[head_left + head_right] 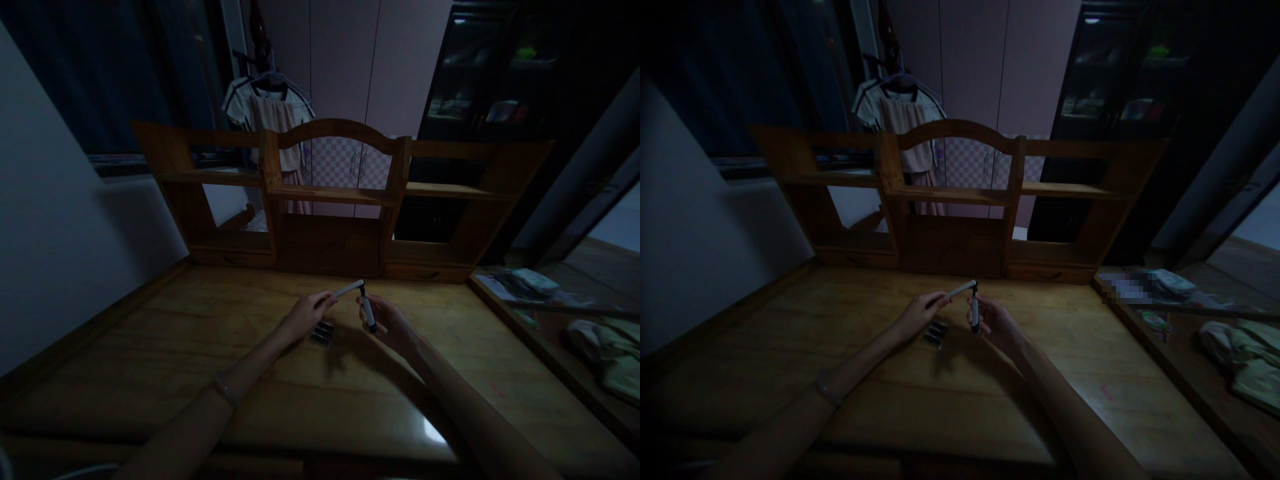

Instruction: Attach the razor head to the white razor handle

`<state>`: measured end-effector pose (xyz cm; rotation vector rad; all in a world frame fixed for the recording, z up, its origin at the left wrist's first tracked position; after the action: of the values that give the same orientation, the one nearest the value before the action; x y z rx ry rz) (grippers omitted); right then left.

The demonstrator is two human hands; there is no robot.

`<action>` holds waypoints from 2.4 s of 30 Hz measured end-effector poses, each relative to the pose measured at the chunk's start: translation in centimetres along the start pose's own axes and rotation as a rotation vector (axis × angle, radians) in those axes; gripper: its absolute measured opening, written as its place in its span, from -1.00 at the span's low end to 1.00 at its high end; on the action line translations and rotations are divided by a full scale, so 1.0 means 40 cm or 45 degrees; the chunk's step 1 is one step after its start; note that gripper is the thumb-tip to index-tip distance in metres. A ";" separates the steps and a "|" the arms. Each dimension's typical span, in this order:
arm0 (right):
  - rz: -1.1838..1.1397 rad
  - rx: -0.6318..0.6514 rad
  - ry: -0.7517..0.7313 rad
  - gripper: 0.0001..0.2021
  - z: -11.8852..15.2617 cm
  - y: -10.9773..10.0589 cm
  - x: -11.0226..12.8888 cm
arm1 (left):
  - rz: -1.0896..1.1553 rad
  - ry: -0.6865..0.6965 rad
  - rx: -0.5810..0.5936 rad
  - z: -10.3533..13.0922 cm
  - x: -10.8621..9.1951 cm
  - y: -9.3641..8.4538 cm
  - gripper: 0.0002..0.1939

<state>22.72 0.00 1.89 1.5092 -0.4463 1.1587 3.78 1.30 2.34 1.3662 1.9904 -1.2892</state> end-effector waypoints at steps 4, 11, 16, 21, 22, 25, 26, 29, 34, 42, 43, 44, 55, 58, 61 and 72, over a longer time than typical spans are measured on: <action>-0.068 0.040 0.034 -0.76 -0.004 0.003 -0.005 | -0.007 -0.002 0.000 -0.001 0.001 0.000 -0.61; -0.089 0.046 0.055 -0.76 -0.003 0.007 -0.008 | 0.001 0.005 0.008 0.000 -0.004 -0.001 -0.63; -0.084 0.049 0.039 -0.76 -0.005 0.004 -0.010 | 0.004 0.011 0.005 0.002 -0.009 -0.002 -0.62; -0.073 0.045 0.042 -0.76 -0.006 0.003 -0.009 | -0.001 0.000 0.004 0.001 -0.007 -0.002 -0.62; -0.069 0.039 0.041 -0.76 -0.006 0.003 -0.009 | -0.001 -0.004 0.004 0.001 -0.007 -0.002 -0.62; -0.058 0.025 0.036 -0.76 -0.005 0.003 -0.009 | 0.000 -0.011 0.008 0.000 -0.010 -0.001 -0.61; -0.055 0.026 0.034 -0.77 -0.005 0.003 -0.009 | 0.000 -0.013 0.008 0.000 -0.012 -0.002 -0.60; -0.049 0.020 0.037 -0.77 -0.004 0.003 -0.009 | -0.008 -0.023 0.006 0.000 -0.014 -0.003 -0.60; -0.052 0.011 0.033 -0.77 -0.004 0.005 -0.007 | 0.007 -0.017 0.003 0.000 -0.007 -0.001 -0.61; -0.059 0.007 0.050 -0.78 -0.003 0.004 -0.007 | 0.007 -0.009 -0.002 0.000 -0.007 0.001 -0.60; -0.054 0.003 0.052 -0.78 -0.002 0.003 -0.007 | 0.010 -0.005 0.001 0.000 -0.009 0.000 -0.60; -0.051 -0.004 0.054 -0.77 -0.002 0.002 -0.007 | 0.012 -0.003 0.003 0.000 -0.010 0.000 -0.60; -0.051 0.002 0.030 -0.77 0.000 0.007 -0.005 | -0.007 -0.017 -0.007 -0.002 -0.009 0.002 -0.60; -0.057 0.013 0.045 -0.77 0.000 0.008 -0.006 | -0.003 -0.022 -0.004 -0.002 -0.009 0.002 -0.61; -0.067 0.004 0.054 -0.78 0.000 0.008 -0.005 | 0.001 -0.028 0.004 -0.001 -0.007 0.001 -0.60; -0.068 -0.011 0.048 -0.78 -0.003 0.004 -0.008 | 0.004 -0.022 0.000 -0.001 -0.005 0.002 -0.60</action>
<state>22.39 -0.03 1.69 1.4812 -0.3827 1.1401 3.95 1.23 2.49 1.3534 1.9762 -1.2955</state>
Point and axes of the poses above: each hand's wrist, its own z-axis away from the middle knuckle, its own y-axis out of the palm, x = y × z, the point moved 3 cm from there along -z, towards the middle knuckle, and after that the axes turned 12 degrees about -x, right-handed, at the moved point
